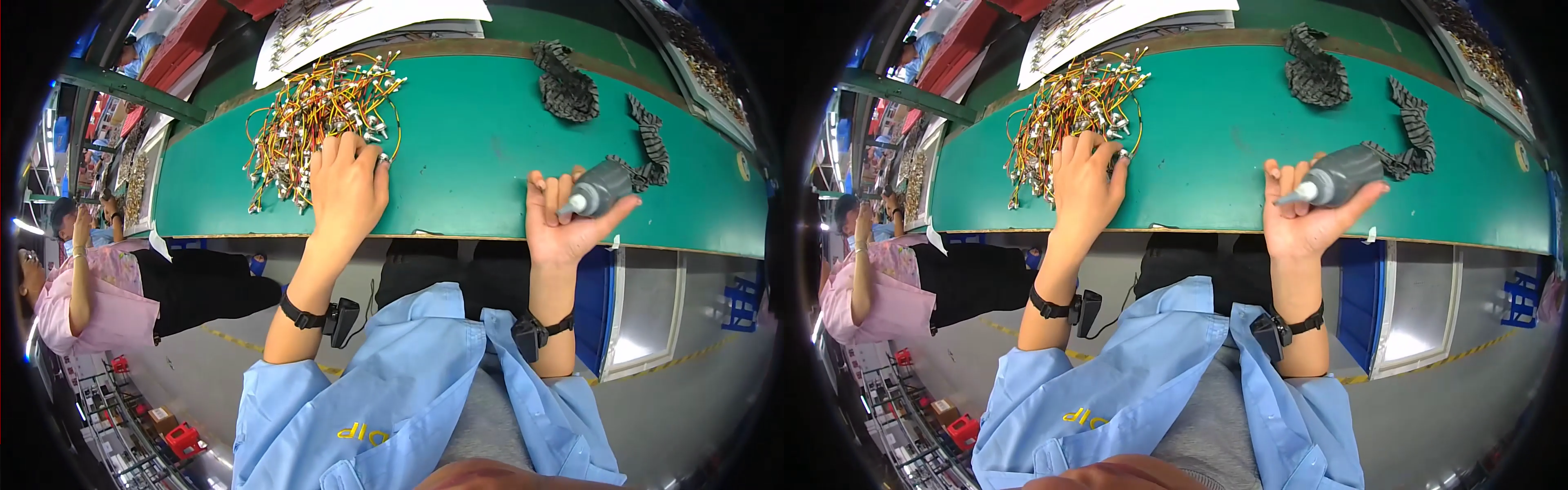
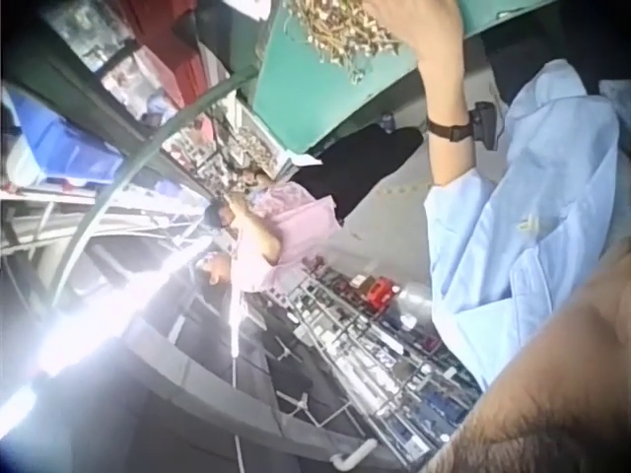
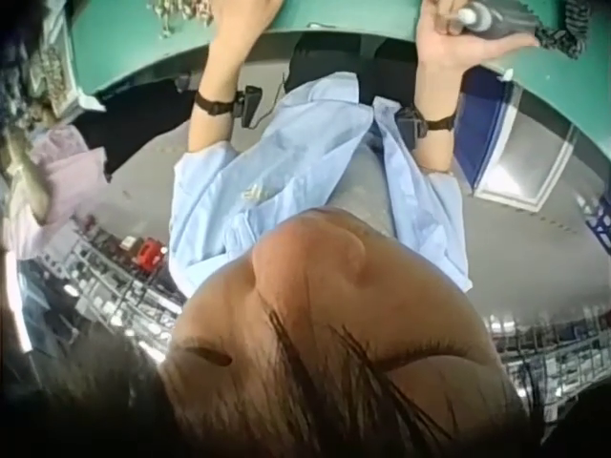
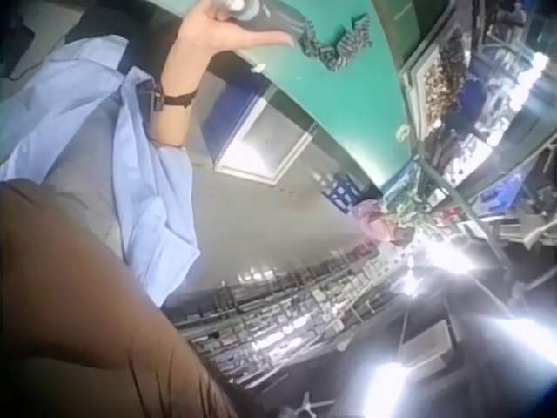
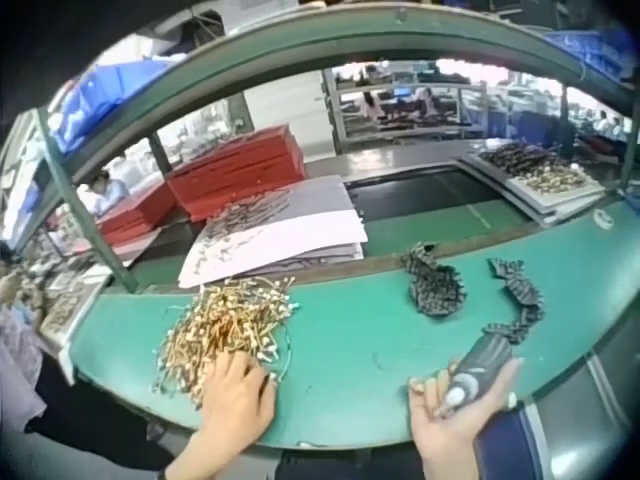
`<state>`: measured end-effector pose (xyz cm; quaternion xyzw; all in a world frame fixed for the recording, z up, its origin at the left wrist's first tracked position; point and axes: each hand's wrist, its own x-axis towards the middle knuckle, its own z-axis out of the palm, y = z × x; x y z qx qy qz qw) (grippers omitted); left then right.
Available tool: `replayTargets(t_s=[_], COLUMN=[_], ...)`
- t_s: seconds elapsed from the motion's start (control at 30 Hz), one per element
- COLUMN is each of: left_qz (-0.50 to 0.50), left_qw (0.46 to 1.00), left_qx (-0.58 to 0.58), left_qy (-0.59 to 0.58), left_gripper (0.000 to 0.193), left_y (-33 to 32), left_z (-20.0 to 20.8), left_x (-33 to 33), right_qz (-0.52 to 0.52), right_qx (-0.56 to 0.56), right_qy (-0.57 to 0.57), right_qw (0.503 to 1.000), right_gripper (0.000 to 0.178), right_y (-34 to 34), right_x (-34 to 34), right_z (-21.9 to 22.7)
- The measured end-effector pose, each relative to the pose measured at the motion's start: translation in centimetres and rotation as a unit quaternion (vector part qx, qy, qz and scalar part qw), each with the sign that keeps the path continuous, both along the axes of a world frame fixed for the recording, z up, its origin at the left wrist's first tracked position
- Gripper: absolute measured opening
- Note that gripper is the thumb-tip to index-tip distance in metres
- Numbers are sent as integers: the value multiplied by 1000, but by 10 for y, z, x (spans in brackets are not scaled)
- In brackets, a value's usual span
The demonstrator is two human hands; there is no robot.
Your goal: The person picks up a wire assembly from a pile, applies adhesive to the connector using a squeeze bottle, and wipes the tip of the bottle with a cloth. They repeat this process for several assemblies, occasionally setting the bottle down to organize the components.
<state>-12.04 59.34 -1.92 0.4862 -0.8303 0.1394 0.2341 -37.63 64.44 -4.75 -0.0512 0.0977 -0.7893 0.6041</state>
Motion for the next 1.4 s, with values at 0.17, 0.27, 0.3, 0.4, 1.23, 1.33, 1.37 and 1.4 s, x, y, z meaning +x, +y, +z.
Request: replayTargets(t_s=[0.17,0.27,0.3,0.4,1.23,1.33,1.37,1.4], left_qz=[8,-91,-134,-155,-83,-123,-128,-131], left_qw=[884,676,537,443,695,656,644,633], left_qx=[308,425,468,481,204,242,252,260], left_qy=[352,595,689,741,685,704,711,717], left_gripper=[17,19,21,26,21,21,20,19], left_y=[15,28,31,47,38,18,12,9], left_z=[8,7,7,12,-5,-19,-23,-26], left_x=[-12,-21,-25,-38,-69,-96,-100,-106], right_qz=[-20,-13,-17,2,218,258,322,301], right_qx=[-14,-32,-34,-12,116,115,112,119], right_qy=[33,50,53,38,-264,-231,-209,-210], right_qw=[999,998,998,999,932,931,917,922], right_gripper=[75,73,73,71,69,68,66,66], right_y=[-3,-2,-3,-2,-11,8,16,24], right_x=[-1,-2,-3,3,70,42,37,27], right_z=[-8,-8,-8,-3,28,23,23,19])
